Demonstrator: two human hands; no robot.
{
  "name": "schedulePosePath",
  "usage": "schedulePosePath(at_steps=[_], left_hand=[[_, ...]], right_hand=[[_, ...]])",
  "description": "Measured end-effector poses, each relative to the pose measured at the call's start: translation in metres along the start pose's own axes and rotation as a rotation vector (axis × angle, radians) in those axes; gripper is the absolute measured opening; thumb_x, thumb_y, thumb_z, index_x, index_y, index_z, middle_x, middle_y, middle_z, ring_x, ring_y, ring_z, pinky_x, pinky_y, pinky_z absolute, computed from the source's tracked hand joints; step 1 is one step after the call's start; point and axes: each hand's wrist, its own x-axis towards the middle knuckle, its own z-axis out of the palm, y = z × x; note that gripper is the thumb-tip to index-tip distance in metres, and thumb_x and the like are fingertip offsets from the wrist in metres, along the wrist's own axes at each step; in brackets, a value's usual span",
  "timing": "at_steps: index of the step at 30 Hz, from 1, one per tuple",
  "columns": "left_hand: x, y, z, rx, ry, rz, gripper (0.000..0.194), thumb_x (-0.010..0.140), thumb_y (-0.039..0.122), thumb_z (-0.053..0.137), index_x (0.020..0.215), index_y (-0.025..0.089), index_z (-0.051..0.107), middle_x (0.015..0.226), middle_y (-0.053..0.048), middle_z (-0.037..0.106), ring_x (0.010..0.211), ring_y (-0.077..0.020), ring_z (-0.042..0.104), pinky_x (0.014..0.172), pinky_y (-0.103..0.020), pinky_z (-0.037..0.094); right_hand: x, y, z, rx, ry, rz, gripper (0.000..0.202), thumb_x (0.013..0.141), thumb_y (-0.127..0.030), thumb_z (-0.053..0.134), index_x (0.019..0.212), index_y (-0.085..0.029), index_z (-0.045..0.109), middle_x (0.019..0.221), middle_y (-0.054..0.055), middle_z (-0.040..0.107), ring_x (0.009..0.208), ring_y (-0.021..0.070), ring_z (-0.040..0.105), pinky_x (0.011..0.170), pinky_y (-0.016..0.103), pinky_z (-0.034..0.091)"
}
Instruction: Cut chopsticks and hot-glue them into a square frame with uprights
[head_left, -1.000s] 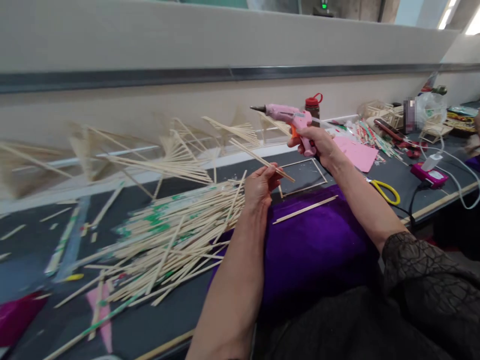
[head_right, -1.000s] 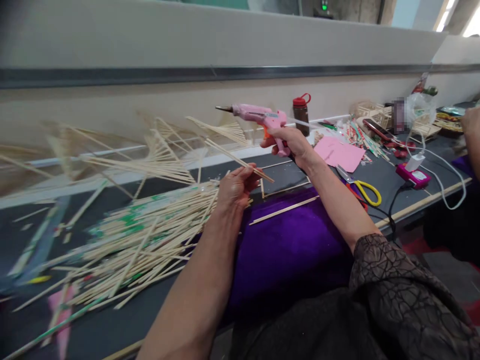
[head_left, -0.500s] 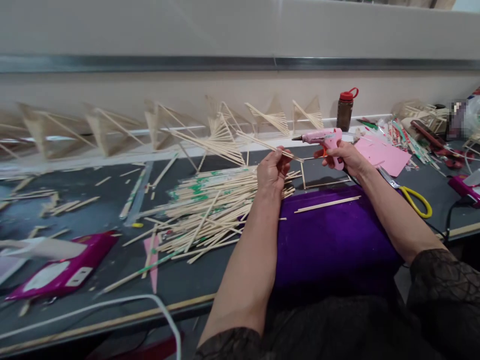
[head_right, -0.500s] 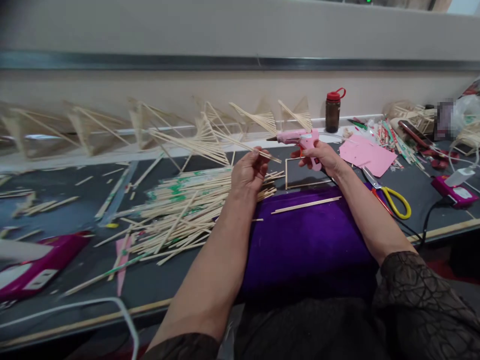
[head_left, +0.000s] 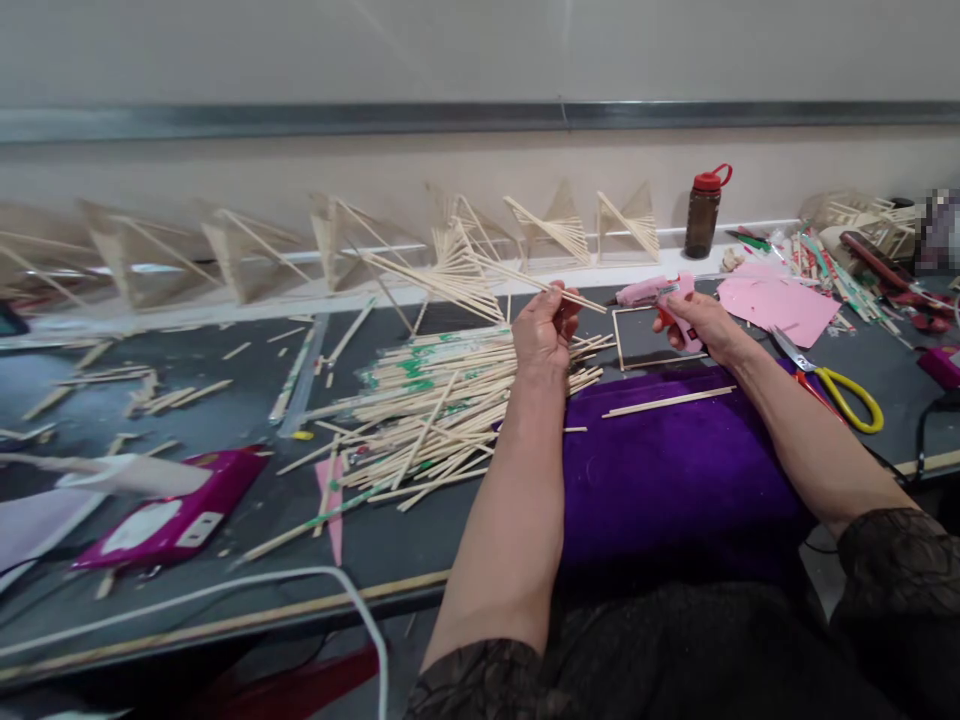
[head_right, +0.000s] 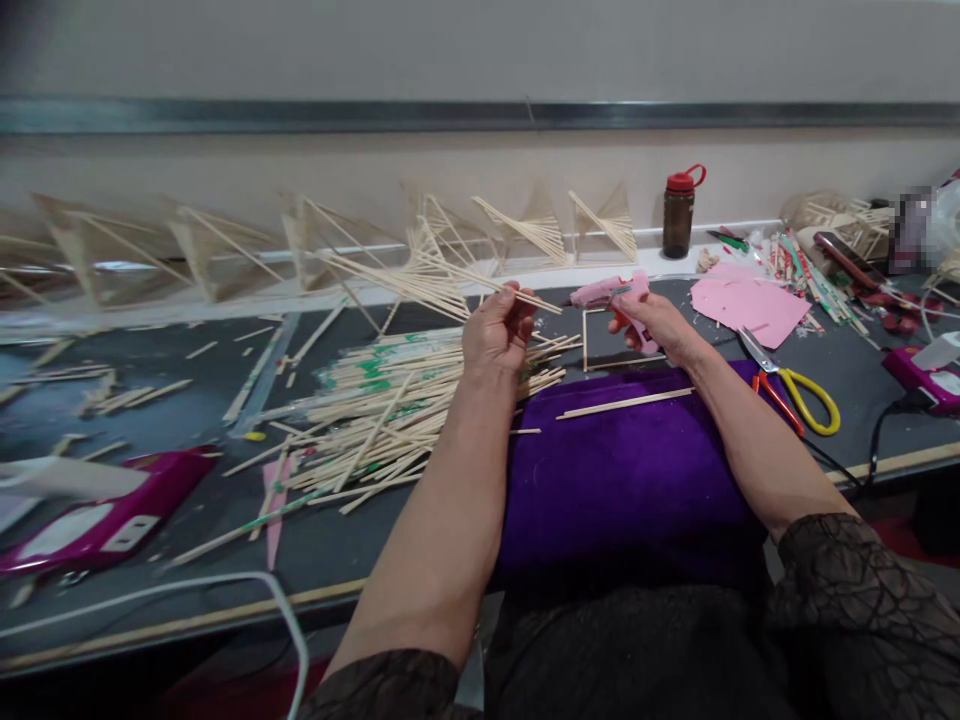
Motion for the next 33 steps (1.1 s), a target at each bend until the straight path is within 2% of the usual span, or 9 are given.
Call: schedulePosePath(at_steps=[2,5,15,20,28,33], left_hand=[[0.0035,-0.0019,-0.0031,0.03,0.003,0.033,0.003,0.086,0.017,0.07,0.087,0.016,0.073,0.078,-0.001,0.076,0.065,-0.0103,0.072,0.047,-0.015,0.045],[0.0071,-0.0033,-0.0064,0.062,0.003,0.072,0.009,0.082,0.022,0.075,0.09,0.017,0.073,0.082,-0.002,0.077,0.07,-0.0122,0.073,0.048,-0.015,0.046],[0.0076,-0.0056,-0.0058,0.091,0.013,0.111,0.009,0.081,0.022,0.075,0.087,0.017,0.071,0.076,0.0,0.074,0.063,-0.0093,0.07,0.046,-0.013,0.044],[0.0064,-0.0069,-0.0048,0.114,0.028,0.114,0.007,0.083,0.022,0.073,0.087,0.017,0.071,0.076,0.0,0.074,0.063,-0.0085,0.069,0.047,-0.013,0.043],[0.0076,-0.0076,-0.0062,0.125,0.022,0.116,0.011,0.08,0.025,0.077,0.086,0.018,0.071,0.078,0.0,0.075,0.066,-0.0101,0.071,0.048,-0.014,0.043],[0.0082,-0.008,-0.0068,0.135,0.01,0.118,0.011,0.079,0.026,0.076,0.084,0.018,0.07,0.078,-0.001,0.075,0.066,-0.0102,0.071,0.047,-0.014,0.042]], right_hand=[[0.0001,-0.0006,0.0009,-0.037,0.014,-0.002,0.033,0.084,-0.05,0.071,0.082,-0.018,0.064,0.072,0.003,0.071,0.045,0.0073,0.052,0.04,0.022,0.039],[0.0002,-0.0029,0.0022,-0.07,0.04,-0.014,0.034,0.085,-0.051,0.07,0.079,-0.018,0.063,0.07,0.003,0.07,0.043,0.0071,0.05,0.04,0.022,0.038],[0.001,-0.0042,0.0013,-0.174,0.064,-0.071,0.048,0.077,-0.063,0.069,0.063,-0.017,0.06,0.051,0.001,0.06,0.038,0.0075,0.046,0.037,0.023,0.029],[0.0008,-0.0041,0.0028,-0.223,0.036,-0.086,0.051,0.078,-0.065,0.068,0.061,-0.018,0.058,0.044,-0.001,0.053,0.038,0.0084,0.045,0.039,0.023,0.03],[0.005,0.0003,0.002,-0.241,0.033,-0.084,0.046,0.089,-0.054,0.064,0.06,-0.021,0.051,0.049,-0.003,0.051,0.041,0.0068,0.042,0.042,0.024,0.031],[0.0048,0.0002,0.0037,-0.247,0.038,-0.084,0.041,0.089,-0.051,0.067,0.064,-0.022,0.051,0.051,-0.004,0.05,0.043,0.0072,0.041,0.042,0.024,0.031]])
